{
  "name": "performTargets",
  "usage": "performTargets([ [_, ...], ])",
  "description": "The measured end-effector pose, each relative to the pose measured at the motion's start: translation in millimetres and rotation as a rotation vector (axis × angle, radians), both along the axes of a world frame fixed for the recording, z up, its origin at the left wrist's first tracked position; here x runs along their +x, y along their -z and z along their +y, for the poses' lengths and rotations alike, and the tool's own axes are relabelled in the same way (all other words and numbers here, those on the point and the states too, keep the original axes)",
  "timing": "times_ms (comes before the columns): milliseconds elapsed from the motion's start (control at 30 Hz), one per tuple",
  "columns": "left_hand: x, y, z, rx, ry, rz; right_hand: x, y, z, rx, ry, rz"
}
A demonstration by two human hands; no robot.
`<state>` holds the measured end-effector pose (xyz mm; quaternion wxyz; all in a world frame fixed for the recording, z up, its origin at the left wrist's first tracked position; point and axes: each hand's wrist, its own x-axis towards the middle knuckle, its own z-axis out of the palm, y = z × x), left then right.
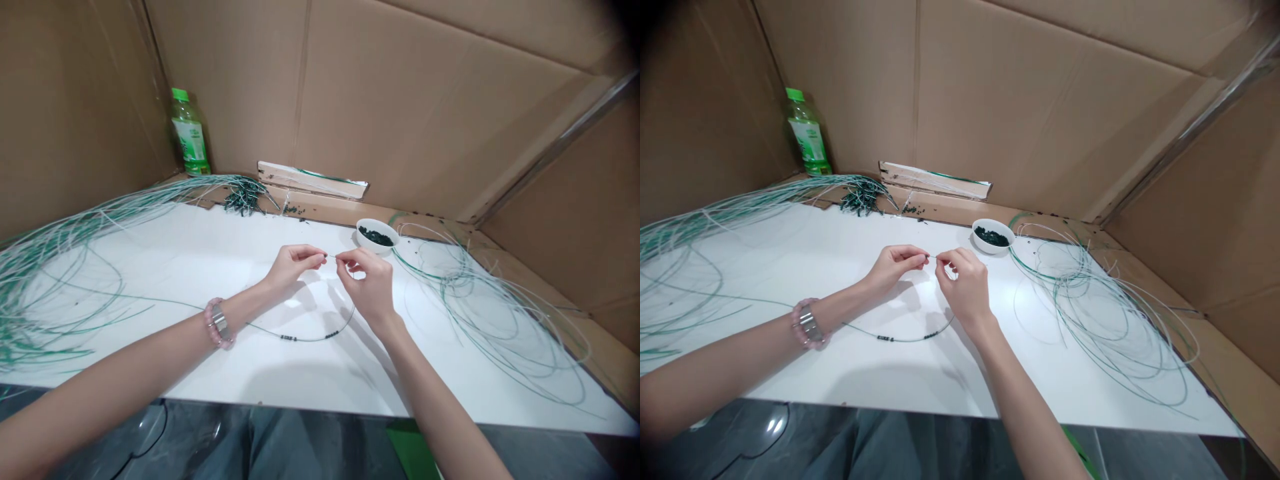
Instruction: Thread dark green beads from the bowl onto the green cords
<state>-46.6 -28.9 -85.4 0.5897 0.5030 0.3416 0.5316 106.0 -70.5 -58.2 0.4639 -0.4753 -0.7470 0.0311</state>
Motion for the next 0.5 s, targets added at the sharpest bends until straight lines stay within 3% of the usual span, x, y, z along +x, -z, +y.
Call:
performTargets([
  [500,-1.8,0.0,-2.2,0.074,0.002,0.104,-1.3,5.1,2.6,0.021,0.001,-0.099],
])
